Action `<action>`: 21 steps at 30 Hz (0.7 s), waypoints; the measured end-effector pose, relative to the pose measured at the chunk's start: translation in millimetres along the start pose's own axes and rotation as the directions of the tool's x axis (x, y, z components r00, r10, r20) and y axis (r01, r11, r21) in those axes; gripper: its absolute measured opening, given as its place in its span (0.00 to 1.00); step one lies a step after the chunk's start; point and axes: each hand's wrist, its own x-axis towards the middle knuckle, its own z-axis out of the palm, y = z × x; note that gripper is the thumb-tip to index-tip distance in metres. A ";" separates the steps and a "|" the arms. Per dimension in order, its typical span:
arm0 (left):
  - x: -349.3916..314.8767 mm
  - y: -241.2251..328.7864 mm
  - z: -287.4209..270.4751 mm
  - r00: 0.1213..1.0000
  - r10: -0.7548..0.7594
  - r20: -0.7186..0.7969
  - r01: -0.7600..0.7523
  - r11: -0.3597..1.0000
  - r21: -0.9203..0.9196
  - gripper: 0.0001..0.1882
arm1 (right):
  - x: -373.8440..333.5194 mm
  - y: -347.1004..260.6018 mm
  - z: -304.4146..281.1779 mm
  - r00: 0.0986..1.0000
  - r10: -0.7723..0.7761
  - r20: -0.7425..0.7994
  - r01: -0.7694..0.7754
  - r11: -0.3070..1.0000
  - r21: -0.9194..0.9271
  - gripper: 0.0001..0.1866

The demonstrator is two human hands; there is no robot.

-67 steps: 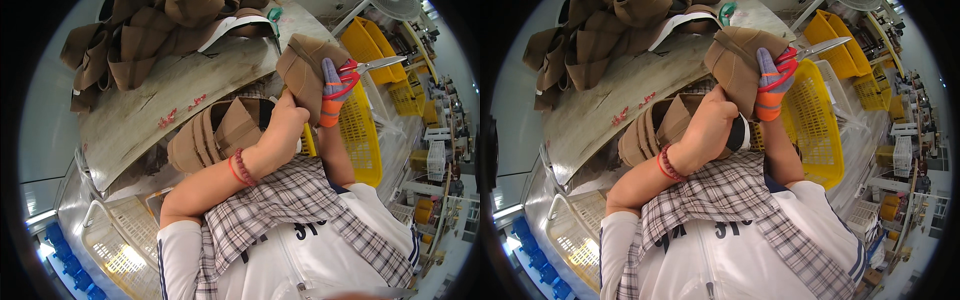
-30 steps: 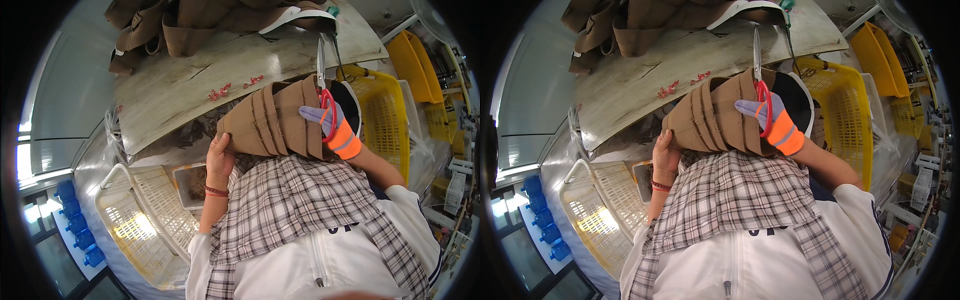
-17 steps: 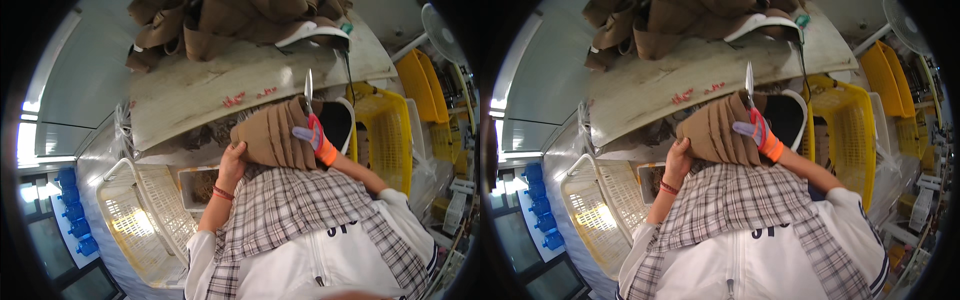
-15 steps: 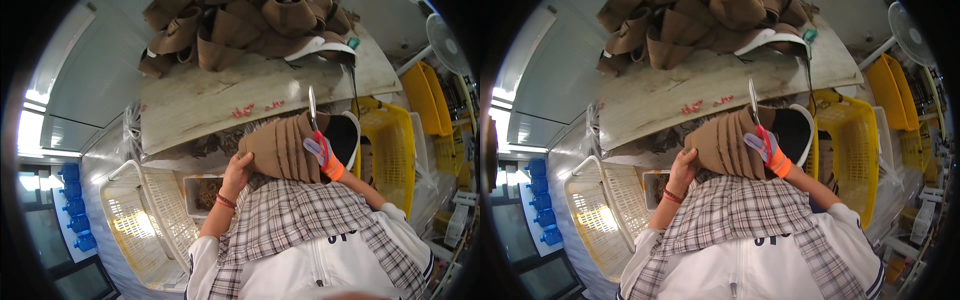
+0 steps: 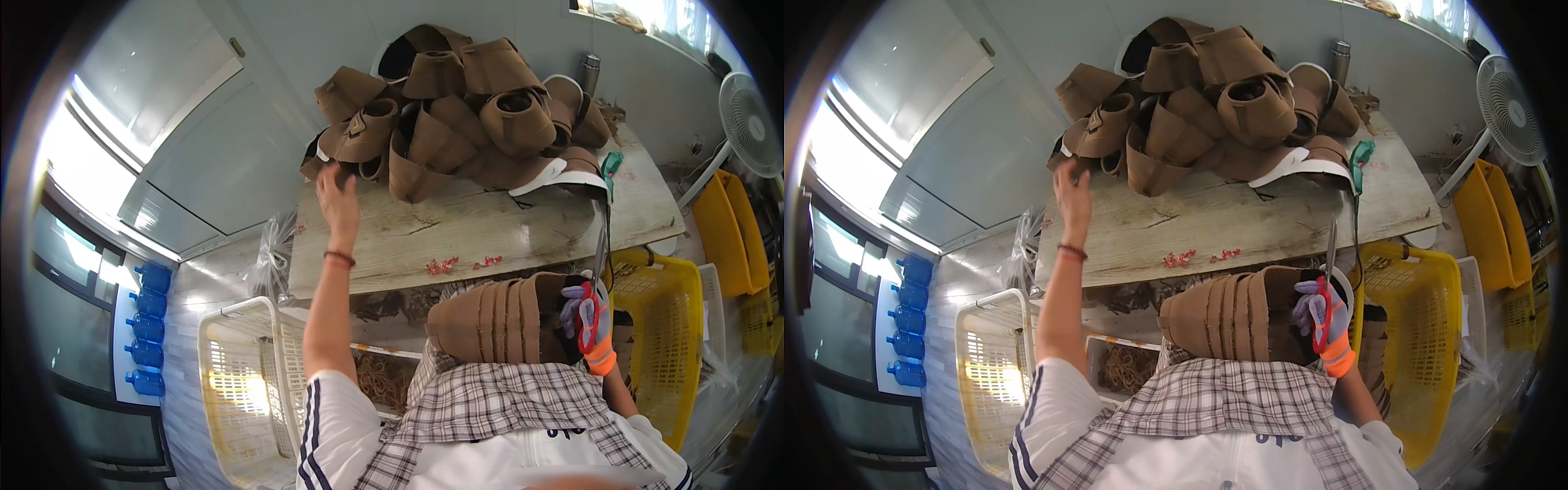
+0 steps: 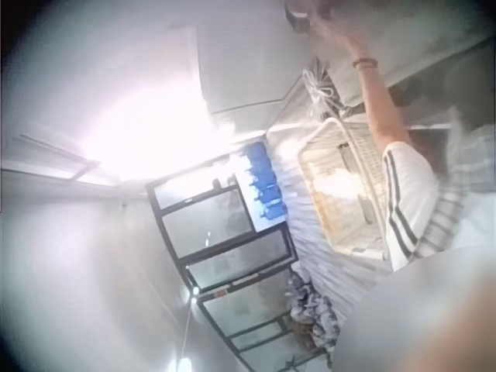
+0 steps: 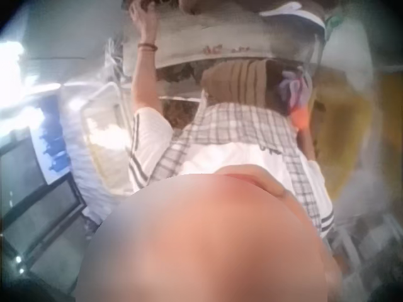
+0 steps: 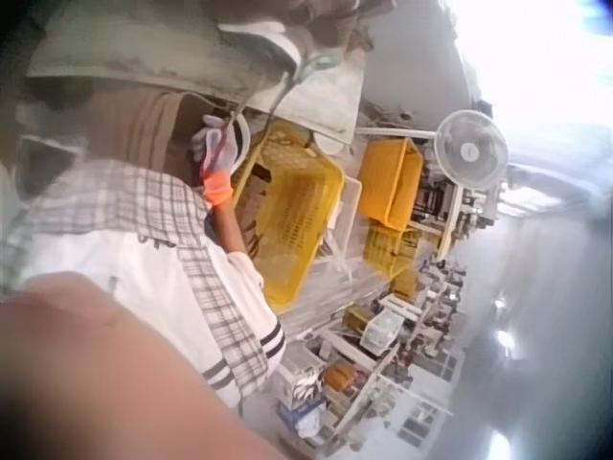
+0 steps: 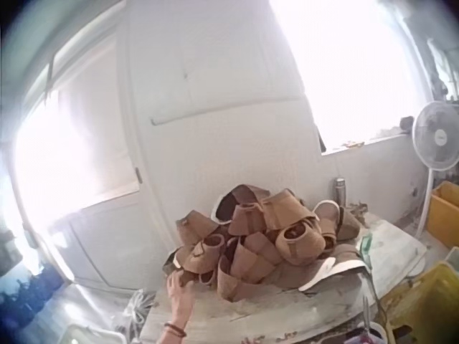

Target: The person uses a rotary cutter and scissors to trim the edges and interior lining of brown shoe uppers. They handle each upper individually, rotating it to access different sides, and place trimmed pieces into a yellow basket.

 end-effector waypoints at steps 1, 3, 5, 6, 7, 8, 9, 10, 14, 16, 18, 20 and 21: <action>39.5 9.3 8.2 0.997 0.037 -0.069 -0.031 0.996 0.086 0.28 | -0.5 -4.2 0.1 1.000 0.012 -0.012 -0.012 1.000 -0.009 0.20; 112.6 25.2 14.2 0.996 0.010 -0.087 0.005 0.986 0.168 0.37 | -4.6 -7.2 2.3 1.000 -0.024 -0.019 0.022 0.995 -0.101 0.17; 161.5 42.4 27.2 0.996 -0.067 -0.058 0.079 0.968 0.238 0.39 | -8.5 -6.3 2.8 0.998 -0.031 -0.047 0.023 0.988 -0.155 0.16; 179.1 47.9 30.7 0.993 -0.115 -0.024 0.117 0.955 0.274 0.40 | -9.2 -5.6 3.0 0.998 -0.020 -0.063 0.009 0.987 -0.162 0.16; 189.6 51.5 39.7 0.985 -0.169 0.018 0.155 0.940 0.304 0.41 | -10.4 -7.9 2.8 0.996 -0.004 -0.087 -0.011 0.984 -0.175 0.16; 197.2 52.1 45.0 0.976 -0.210 0.051 0.177 0.914 0.365 0.40 | -10.6 -10.5 3.7 0.994 0.034 -0.104 -0.048 0.989 -0.140 0.16; 204.6 50.3 49.7 0.964 -0.251 0.085 0.193 0.884 0.425 0.39 | -10.1 -12.3 1.2 0.993 0.028 -0.119 -0.046 0.986 -0.158 0.16; 211.7 45.2 53.4 0.948 -0.294 0.119 0.202 0.849 0.488 0.37 | -11.2 -13.0 -0.6 0.991 0.026 -0.134 -0.049 0.984 -0.172 0.16; 234.1 -20.5 20.8 0.992 -0.084 -0.093 0.086 0.996 0.017 0.29 | -7.0 -21.9 -3.5 0.993 -0.055 -0.105 0.022 0.955 -0.295 0.19; 228.8 2.9 5.3 0.955 -0.267 -0.132 0.174 0.860 -0.480 0.25 | -8.1 -32.7 -6.4 0.988 -0.096 -0.121 0.045 0.928 -0.370 0.24; 221.1 -8.6 -49.8 0.945 -0.325 -0.026 0.158 0.527 -0.835 0.22 | -6.0 -38.7 -13.6 0.996 -0.040 -0.085 0.011 0.947 -0.322 0.28; 188.4 10.4 -86.9 0.921 -0.386 0.054 0.186 0.313 -0.931 0.21 | -2.2 -40.0 -24.0 0.997 -0.022 -0.071 0.005 0.971 -0.239 0.24; 166.2 19.2 -103.5 0.908 -0.409 0.095 0.192 0.203 -0.960 0.21 | 3.8 -34.0 -35.8 0.998 -0.066 -0.013 0.060 0.961 -0.268 0.23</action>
